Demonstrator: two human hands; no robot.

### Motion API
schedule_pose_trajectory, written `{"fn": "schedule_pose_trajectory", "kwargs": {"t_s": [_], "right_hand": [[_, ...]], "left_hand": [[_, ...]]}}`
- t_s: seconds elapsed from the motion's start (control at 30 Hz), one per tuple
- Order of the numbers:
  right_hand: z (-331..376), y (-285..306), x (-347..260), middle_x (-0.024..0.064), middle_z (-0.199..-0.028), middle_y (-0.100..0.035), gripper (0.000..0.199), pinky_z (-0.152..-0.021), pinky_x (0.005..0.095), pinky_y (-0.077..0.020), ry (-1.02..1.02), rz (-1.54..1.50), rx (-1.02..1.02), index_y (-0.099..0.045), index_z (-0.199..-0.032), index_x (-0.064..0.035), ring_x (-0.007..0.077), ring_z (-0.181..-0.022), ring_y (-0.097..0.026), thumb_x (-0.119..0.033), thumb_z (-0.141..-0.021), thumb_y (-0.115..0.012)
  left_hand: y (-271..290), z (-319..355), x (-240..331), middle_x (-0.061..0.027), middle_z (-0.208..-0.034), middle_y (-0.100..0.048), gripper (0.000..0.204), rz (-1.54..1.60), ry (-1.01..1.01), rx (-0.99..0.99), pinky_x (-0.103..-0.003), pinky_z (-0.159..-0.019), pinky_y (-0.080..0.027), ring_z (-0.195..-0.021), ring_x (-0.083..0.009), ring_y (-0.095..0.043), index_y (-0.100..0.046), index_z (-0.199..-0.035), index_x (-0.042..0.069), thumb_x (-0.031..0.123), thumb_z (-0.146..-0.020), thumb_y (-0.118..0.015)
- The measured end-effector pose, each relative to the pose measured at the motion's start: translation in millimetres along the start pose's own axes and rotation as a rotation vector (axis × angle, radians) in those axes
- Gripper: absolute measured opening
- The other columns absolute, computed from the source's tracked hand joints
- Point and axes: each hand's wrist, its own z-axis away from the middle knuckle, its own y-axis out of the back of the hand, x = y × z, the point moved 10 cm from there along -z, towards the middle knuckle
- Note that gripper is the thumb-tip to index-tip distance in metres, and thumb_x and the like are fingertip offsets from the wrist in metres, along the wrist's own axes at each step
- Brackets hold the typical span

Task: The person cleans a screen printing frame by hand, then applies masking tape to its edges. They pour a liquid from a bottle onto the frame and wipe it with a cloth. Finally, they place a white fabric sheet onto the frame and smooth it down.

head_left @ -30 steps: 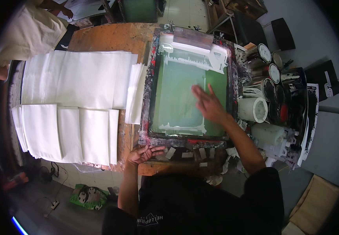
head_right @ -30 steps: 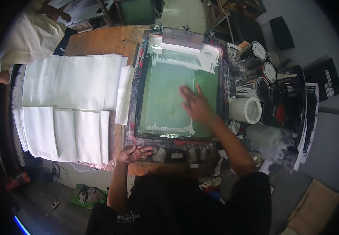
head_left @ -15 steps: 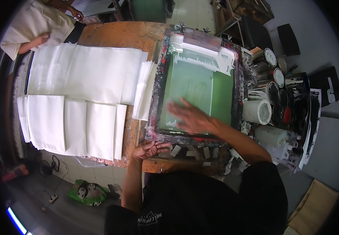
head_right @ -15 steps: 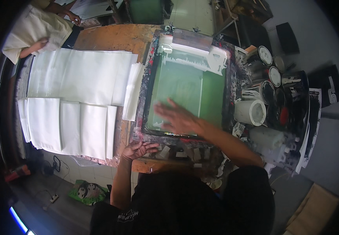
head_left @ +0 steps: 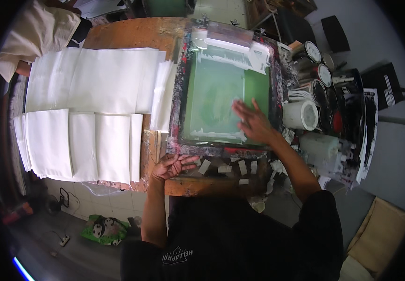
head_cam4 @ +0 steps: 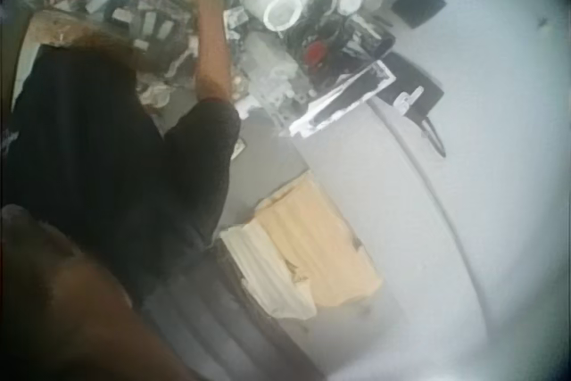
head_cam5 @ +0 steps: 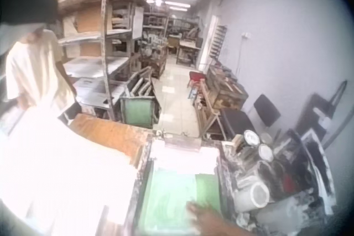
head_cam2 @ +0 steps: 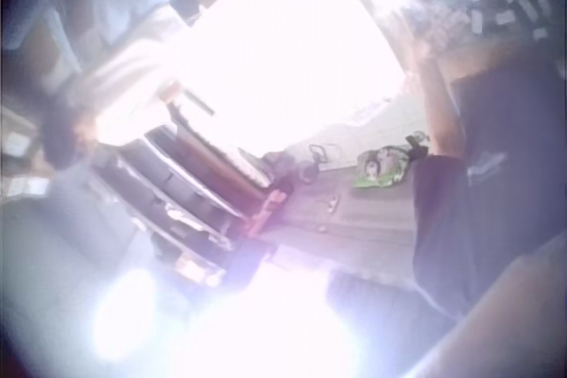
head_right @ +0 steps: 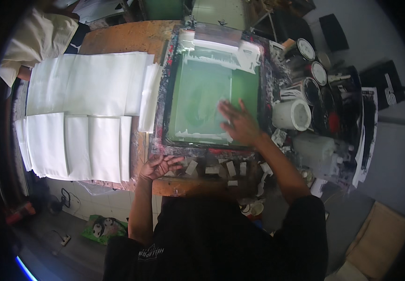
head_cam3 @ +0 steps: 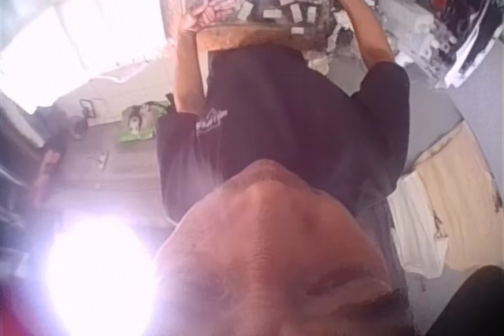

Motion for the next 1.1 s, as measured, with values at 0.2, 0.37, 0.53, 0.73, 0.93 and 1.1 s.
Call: {"fn": "schedule_pose_trajectory", "kwargs": {"t_s": [0.2,0.37,0.53,0.73,0.93,1.1], "right_hand": [[8,-23,-86,0.0153,-0.162,-0.037,0.063,-0.124,0.0601,-0.0147,0.198,-0.198,-0.222,-0.044,-0.15,-0.0007,0.0258,-0.152,-0.033,-0.041,-0.103,-0.052],[10,-14,-11,0.0164,-0.162,-0.037,0.068,-0.124,0.0585,-0.0158,-0.033,-0.01,0.024,-0.04,-0.152,-0.0002,0.0257,-0.154,-0.029,-0.045,-0.103,-0.051],[-20,-23,-7,0.0153,-0.166,-0.029,0.066,-0.126,0.0558,-0.01,0.011,-0.009,-0.014,-0.028,-0.159,-0.0021,0.0288,-0.155,-0.024,-0.035,-0.105,-0.046],[-61,-32,-38,0.0251,-0.164,-0.027,0.083,-0.126,0.0552,-0.0093,-0.06,-0.18,0.085,-0.025,-0.157,0.0066,0.0355,-0.156,-0.02,-0.053,-0.103,-0.047],[-51,-11,64,0.0265,-0.162,-0.031,0.086,-0.125,0.0565,-0.0118,-0.399,-0.07,0.221,-0.028,-0.156,0.0043,0.0366,-0.154,-0.025,-0.055,-0.099,-0.053],[-75,-28,-50,0.0278,-0.161,-0.031,0.086,-0.125,0.0571,-0.0117,-0.018,-0.159,0.078,-0.027,-0.155,0.0066,0.0377,-0.154,-0.024,-0.059,-0.102,-0.043]], "left_hand": [[2,1,1,-0.0127,-0.141,-0.062,0.028,-0.031,-0.054,0.097,-0.06,-0.117,-0.036,-0.142,-0.0402,-0.045,-0.071,-0.113,0.008,0.029,-0.105,-0.055],[-21,11,-19,-0.0205,-0.137,-0.063,0.046,-0.167,0.149,0.302,-0.052,-0.106,-0.049,-0.13,-0.036,-0.059,-0.059,-0.135,-0.002,0.034,-0.106,-0.055],[-131,17,-19,-0.0192,-0.144,-0.058,0.063,-0.672,0.444,0.121,-0.045,-0.116,-0.038,-0.136,-0.0325,-0.053,-0.051,-0.146,-0.002,0.048,-0.11,-0.036],[-312,-23,23,-0.0249,-0.145,-0.053,0.083,-0.858,0.122,-0.303,-0.05,-0.117,-0.031,-0.141,-0.0384,-0.045,-0.049,-0.143,-0.006,0.063,-0.105,-0.021],[-454,-12,56,-0.032,-0.139,-0.055,0.095,-0.574,-0.498,-0.666,-0.059,-0.113,-0.033,-0.141,-0.0465,-0.041,-0.056,-0.134,-0.011,0.069,-0.102,-0.015],[-473,8,74,-0.0378,-0.133,-0.056,0.106,-0.485,-0.873,-0.69,-0.067,-0.109,-0.034,-0.141,-0.0533,-0.038,-0.061,-0.126,-0.015,0.074,-0.099,-0.01]]}}
